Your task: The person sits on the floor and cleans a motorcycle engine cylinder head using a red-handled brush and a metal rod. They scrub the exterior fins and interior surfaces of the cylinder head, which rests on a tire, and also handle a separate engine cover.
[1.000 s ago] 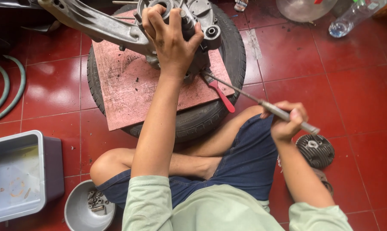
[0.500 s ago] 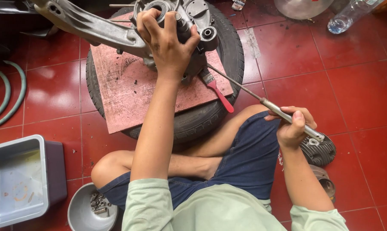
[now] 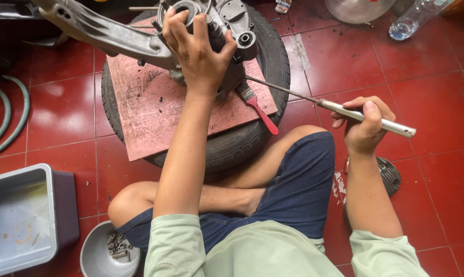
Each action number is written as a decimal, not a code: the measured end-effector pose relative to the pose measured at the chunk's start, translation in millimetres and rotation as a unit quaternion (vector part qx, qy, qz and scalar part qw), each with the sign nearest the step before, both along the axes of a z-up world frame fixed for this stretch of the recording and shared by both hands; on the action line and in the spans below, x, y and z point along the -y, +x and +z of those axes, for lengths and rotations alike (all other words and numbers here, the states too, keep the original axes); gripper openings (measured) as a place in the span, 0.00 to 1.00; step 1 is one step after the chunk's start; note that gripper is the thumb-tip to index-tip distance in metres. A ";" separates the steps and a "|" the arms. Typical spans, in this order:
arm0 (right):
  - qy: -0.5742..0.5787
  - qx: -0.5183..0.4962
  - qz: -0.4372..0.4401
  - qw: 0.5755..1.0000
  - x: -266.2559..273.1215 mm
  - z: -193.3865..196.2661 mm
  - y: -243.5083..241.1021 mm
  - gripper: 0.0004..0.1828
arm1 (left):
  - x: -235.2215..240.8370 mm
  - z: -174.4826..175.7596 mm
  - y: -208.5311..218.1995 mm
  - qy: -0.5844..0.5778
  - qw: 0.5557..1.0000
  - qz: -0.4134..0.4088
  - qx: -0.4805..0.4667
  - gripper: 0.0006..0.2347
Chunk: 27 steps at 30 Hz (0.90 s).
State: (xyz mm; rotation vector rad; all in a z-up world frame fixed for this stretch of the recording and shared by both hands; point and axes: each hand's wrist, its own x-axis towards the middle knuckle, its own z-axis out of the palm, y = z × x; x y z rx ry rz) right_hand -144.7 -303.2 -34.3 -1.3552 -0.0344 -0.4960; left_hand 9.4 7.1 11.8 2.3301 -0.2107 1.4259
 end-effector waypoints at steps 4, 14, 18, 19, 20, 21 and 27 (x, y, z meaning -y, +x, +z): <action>0.011 0.022 0.020 1.000 -0.1 -25.9 -2.2 0.18 | 0.1 -2.5 4.0 -0.004 1.000 0.007 -0.013 0.18; -0.047 0.046 -0.088 0.994 -20.7 4.3 11.5 0.18 | 0.2 -1.3 0.2 -0.004 1.000 0.005 -0.016 0.18; -0.044 0.015 -0.047 0.998 -11.5 -1.3 12.9 0.17 | -0.3 -5.5 8.6 -0.004 1.000 0.025 -0.007 0.16; -0.038 0.015 -0.021 0.999 -7.8 -9.3 13.9 0.16 | -0.4 -6.6 9.3 -0.006 1.000 0.024 -0.011 0.16; -0.032 0.015 -0.002 0.999 -2.0 -17.6 13.0 0.16 | 3.4 -7.7 11.6 -0.008 1.000 0.017 -0.013 0.17; -0.032 0.013 -0.006 0.999 1.1 -28.6 9.7 0.16 | 4.1 -6.7 9.0 -0.008 1.000 0.013 -0.015 0.17; 0.008 -0.015 0.044 0.999 -5.0 -38.9 -0.8 0.16 | -4.5 0.4 4.3 0.004 1.000 -0.006 -0.018 0.17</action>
